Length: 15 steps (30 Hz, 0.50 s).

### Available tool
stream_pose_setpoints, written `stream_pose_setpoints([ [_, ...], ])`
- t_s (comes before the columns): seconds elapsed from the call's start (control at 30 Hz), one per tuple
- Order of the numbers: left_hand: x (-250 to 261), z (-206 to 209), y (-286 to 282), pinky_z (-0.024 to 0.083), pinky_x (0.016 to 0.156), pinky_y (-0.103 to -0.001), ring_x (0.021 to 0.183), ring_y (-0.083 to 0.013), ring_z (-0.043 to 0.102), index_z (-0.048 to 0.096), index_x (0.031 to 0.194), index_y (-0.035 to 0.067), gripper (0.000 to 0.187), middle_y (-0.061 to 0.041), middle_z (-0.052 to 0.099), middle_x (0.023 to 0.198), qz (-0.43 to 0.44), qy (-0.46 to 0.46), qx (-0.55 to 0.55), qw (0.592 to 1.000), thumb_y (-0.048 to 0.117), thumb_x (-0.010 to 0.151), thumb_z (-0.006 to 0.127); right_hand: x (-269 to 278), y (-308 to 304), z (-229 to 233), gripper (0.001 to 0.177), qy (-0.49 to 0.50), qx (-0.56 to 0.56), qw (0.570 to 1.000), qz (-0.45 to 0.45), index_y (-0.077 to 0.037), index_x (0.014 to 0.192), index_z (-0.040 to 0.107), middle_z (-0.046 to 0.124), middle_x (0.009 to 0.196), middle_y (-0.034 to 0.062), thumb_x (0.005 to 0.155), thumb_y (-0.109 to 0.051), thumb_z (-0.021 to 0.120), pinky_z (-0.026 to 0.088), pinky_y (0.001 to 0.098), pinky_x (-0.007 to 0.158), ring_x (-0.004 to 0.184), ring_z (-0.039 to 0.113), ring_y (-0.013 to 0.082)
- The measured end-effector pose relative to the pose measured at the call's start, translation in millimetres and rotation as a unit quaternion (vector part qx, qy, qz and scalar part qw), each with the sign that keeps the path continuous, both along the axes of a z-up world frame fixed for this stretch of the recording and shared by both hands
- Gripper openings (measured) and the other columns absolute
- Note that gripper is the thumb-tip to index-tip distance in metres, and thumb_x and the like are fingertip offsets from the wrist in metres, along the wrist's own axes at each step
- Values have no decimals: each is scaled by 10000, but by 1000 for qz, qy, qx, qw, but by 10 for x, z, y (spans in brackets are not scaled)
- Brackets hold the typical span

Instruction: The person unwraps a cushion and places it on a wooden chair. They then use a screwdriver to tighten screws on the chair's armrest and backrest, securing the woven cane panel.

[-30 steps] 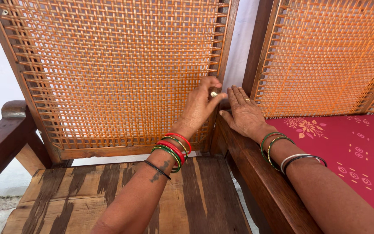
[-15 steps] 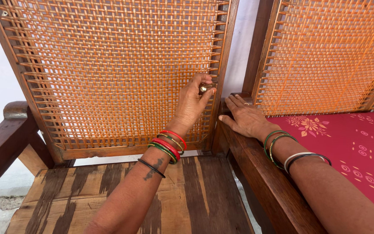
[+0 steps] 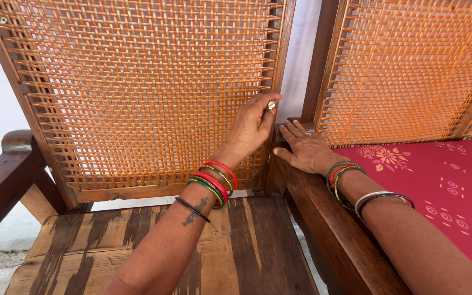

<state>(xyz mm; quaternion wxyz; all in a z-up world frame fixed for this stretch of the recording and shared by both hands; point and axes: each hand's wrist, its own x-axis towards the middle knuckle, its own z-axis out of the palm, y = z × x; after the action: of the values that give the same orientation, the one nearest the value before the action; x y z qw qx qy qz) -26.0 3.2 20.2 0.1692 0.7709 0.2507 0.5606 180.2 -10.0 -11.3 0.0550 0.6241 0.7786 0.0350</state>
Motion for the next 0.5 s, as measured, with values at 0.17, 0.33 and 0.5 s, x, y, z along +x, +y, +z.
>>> stream_pose_setpoints([
  [0.17, 83, -80, 90, 647, 802, -308, 949, -153, 733, 563, 1228, 55, 300, -65, 728, 1149, -11, -50, -29, 998, 138, 972, 696, 12, 12, -5, 877, -1, 1, 1000, 8, -72, 1609, 148, 104, 1697, 129, 985, -673, 289, 168, 449, 1249, 1574, 51, 259],
  [0.33, -61, -72, 126, 653, 767, -318, 921, -199, 744, 667, 1183, 93, 209, -81, 721, 1103, 21, -4, -63, 998, 104, 975, 691, 4, 20, -12, 869, 0, -24, 1000, -13, -98, 1610, 125, 76, 1701, 101, 975, -676, 259, 153, 454, 1244, 1572, 25, 247],
  [0.5, -45, -94, 28, 632, 890, -324, 1065, -229, 712, 632, 1293, 49, 341, -108, 667, 1178, -14, -38, 48, 998, 1, 957, 661, -13, 8, -9, 881, -5, -6, 1000, 2, -80, 1608, 151, 93, 1698, 122, 980, -686, 273, 164, 444, 1252, 1573, 42, 266],
])
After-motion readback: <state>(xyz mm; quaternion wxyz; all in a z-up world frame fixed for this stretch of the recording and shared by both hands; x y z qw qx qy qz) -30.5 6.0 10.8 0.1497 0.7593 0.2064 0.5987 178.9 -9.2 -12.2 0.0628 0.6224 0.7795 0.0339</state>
